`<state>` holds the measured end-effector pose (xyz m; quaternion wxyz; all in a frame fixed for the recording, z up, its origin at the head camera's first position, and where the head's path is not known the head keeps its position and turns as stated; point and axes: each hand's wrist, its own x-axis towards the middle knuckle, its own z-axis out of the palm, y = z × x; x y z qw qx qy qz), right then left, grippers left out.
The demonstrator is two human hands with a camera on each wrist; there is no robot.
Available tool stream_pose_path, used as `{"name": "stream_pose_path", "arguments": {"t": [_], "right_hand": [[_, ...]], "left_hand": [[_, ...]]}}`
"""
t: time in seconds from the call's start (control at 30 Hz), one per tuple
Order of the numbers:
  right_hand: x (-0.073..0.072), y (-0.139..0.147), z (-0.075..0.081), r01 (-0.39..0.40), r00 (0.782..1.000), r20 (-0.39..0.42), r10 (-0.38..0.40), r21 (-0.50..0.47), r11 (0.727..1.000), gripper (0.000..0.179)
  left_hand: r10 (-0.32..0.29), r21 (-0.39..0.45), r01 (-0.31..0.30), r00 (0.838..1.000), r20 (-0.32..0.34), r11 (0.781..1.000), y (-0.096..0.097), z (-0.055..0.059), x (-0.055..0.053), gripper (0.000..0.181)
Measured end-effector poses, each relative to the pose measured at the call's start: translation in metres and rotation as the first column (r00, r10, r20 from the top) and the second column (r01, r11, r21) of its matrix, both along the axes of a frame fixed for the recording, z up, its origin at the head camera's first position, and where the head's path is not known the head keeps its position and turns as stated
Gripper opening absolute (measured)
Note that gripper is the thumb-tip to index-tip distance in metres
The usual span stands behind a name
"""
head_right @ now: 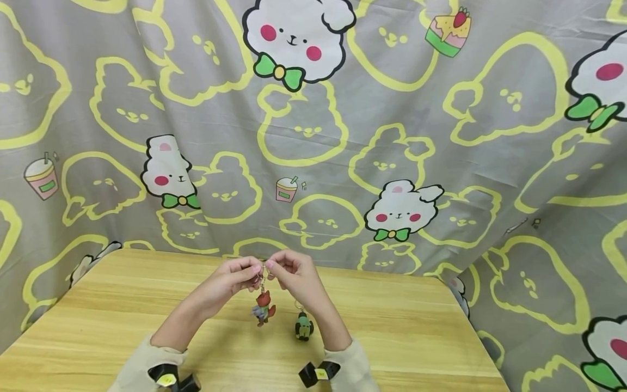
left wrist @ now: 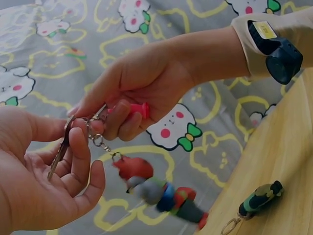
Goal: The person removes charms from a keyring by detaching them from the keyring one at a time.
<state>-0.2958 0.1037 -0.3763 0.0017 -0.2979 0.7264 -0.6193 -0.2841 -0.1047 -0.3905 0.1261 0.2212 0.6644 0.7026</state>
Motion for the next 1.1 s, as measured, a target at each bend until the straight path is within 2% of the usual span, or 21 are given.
{"name": "stream_pose_path", "arguments": {"t": [0.2,0.5,0.67,0.97,1.1], "right_hand": [[-0.0012,-0.0012,-0.001,-0.003,1.0,-0.024,0.002,-0.027,1.0,0.02],[-0.0008,-0.0013,-0.0019,-0.005,1.0,-0.005,0.005,-0.047,0.999,0.02],[-0.0008,-0.0006,-0.0008,0.002,1.0,-0.005,-0.002,-0.04,0.999,0.02],[0.0013,0.0009,0.0026,0.023,0.999,0.03,-0.021,-0.056,0.998,0.02],[0.0012,0.0007,0.0022,0.02,0.999,0.038,-0.018,-0.055,0.998,0.02]], "left_hand": [[0.035,0.016,-0.035,0.999,0.011,0.999,0.0005,0.0005,0.0001,0.021],[0.06,0.097,-0.061,0.998,0.017,0.993,0.002,-0.0016,0.0,0.02],[0.078,0.109,-0.08,0.997,0.027,0.991,0.0022,-0.0011,-0.0001,0.022],[0.029,0.076,-0.032,0.999,0.036,0.997,0.0026,-0.0008,-0.0018,0.019],[0.041,0.068,-0.043,0.999,0.034,0.997,0.0029,-0.0012,-0.0016,0.021]]}}
